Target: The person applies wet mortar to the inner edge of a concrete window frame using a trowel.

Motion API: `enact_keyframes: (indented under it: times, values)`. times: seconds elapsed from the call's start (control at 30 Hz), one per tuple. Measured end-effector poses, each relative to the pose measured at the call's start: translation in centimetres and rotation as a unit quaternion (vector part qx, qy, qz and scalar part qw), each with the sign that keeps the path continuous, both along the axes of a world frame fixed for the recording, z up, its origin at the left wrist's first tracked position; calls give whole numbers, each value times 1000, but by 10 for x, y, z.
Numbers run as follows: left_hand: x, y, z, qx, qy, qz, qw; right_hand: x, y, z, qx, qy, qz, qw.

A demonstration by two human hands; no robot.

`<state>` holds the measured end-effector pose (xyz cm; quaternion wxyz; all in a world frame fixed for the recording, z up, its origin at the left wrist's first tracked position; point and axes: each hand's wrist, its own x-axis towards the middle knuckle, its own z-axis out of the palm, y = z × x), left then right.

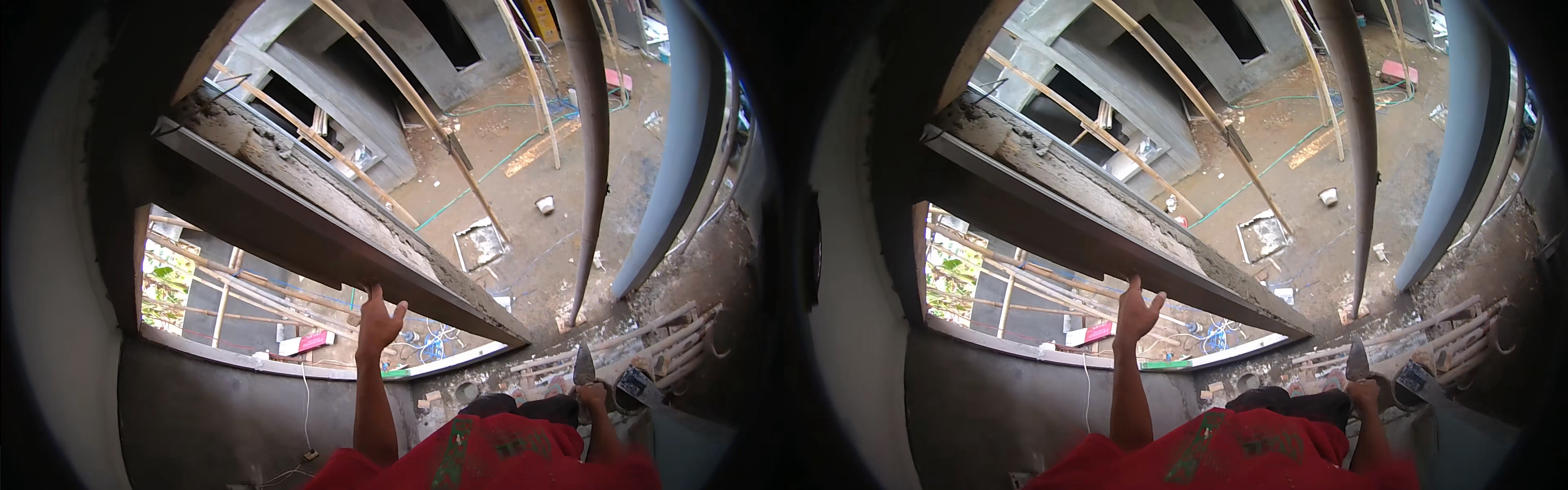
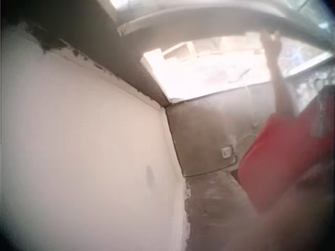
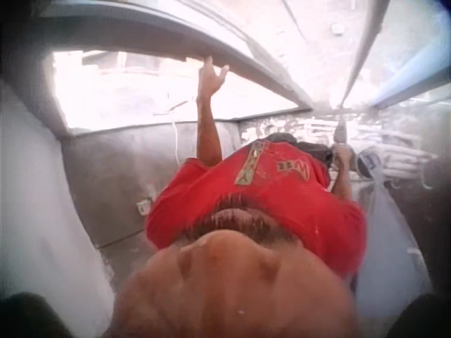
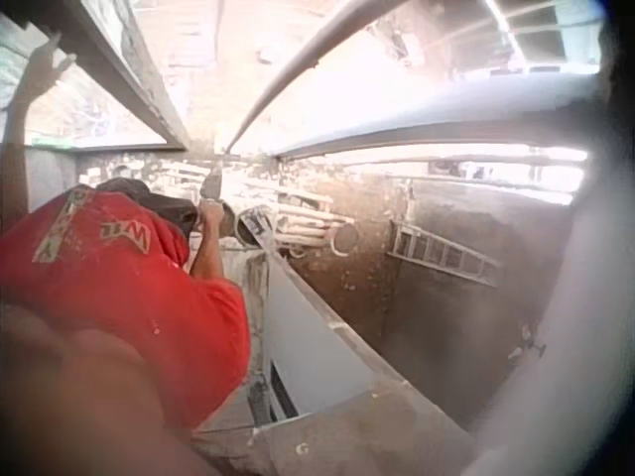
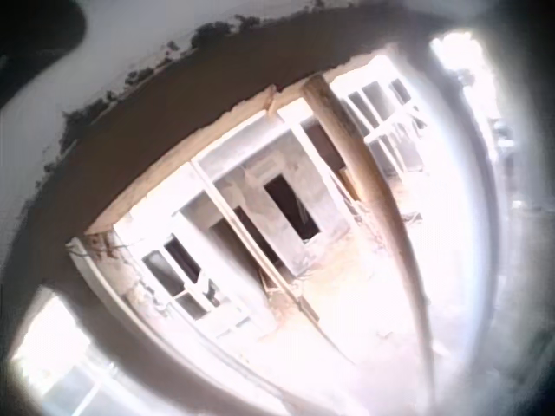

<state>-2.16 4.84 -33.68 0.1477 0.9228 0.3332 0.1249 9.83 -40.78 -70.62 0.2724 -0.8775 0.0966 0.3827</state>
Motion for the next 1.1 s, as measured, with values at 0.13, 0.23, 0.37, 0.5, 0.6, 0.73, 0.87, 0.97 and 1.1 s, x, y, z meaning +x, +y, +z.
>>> enact_keyframes:
  times: [0.13, 0.23, 0.37, 0.5, 0.6, 0.73, 0.87, 0.97, 1.1]
  values:
    - [-8, -1, -2, 37, 5, -7, 999, -22, -3, -45, 45, -22, -31, 998]
    - [-8, 5, -13, 36, 18, -4, 999, -38, -24, -65, 140, -37, -142, 979]
    - [-8, 3, -10, 27, 16, -2, 999, -48, -46, -106, 161, -2, -102, 982]
    - [19, -4, 0, -64, 16, -10, 998, -52, -88, -192, -9, -140, 167, 976]
    - [-10, -2, 4, -79, 23, 22, 996, -60, -68, -133, -55, -171, 454, 873]
    - [-14, -1, 0, -58, -13, 12, 998, -46, -57, -104, -35, -149, 411, 898]
    - [-10, -3, -3, -46, -49, 10, 998, -18, -49, -82, -9, -128, 348, 929]
    - [-3, -3, -18, -44, -67, 3, 997, -1, -49, -68, 19, -101, 267, 958]
    - [-18, -1, -13, -28, -72, 16, 997, 2, -28, -55, 92, -61, 160, 981]
